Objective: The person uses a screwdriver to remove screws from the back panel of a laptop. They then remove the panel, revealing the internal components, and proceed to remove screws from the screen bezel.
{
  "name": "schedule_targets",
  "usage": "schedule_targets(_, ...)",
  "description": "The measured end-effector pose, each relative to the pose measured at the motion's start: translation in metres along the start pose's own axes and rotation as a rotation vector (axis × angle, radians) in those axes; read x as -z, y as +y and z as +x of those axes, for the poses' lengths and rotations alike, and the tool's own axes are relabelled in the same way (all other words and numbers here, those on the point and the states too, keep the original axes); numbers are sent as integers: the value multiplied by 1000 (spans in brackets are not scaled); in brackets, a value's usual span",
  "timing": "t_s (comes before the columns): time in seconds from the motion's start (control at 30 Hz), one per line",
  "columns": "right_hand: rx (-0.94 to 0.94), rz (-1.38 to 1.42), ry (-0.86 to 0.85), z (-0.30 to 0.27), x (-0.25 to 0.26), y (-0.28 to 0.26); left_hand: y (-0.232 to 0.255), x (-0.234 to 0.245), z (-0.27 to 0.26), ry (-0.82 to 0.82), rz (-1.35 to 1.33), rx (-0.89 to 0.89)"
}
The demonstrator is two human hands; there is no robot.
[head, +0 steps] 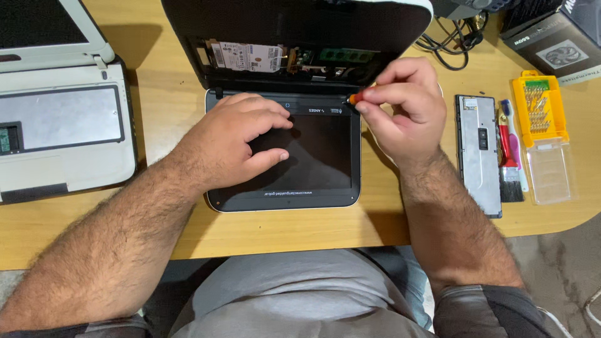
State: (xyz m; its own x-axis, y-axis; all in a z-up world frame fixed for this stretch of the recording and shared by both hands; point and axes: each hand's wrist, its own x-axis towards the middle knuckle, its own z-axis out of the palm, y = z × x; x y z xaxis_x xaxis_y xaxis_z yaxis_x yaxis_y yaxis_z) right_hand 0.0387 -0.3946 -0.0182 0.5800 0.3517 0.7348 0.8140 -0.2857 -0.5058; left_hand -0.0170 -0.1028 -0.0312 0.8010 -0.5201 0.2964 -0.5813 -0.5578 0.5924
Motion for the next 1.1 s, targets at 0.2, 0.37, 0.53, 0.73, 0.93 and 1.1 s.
schedule_targets(0.2, -41, 3, 11, 2, -3, -3, -2, -2, -1, 21, -6, -19)
schedule_targets(0.37, -54, -53, -20, 2, 3, -9, -2, -1, -1, 18, -12, -33)
schedule_targets(0.53, 52, -102, 13, -2, 4, 1, 0, 0, 0, -4, -4, 8)
schedule_targets(0.73, 29, -122, -26, 2, 3, -5, 3, 1, 1, -2, 14, -24)
schedule_targets(0.93, 51, 117, 9, 5, 4, 2, 36, 21, 24, -126, 27, 139)
schedule_targets(1.1, 15, 110, 30, 1, 2, 5, 70, 43, 49, -431, 223, 301)
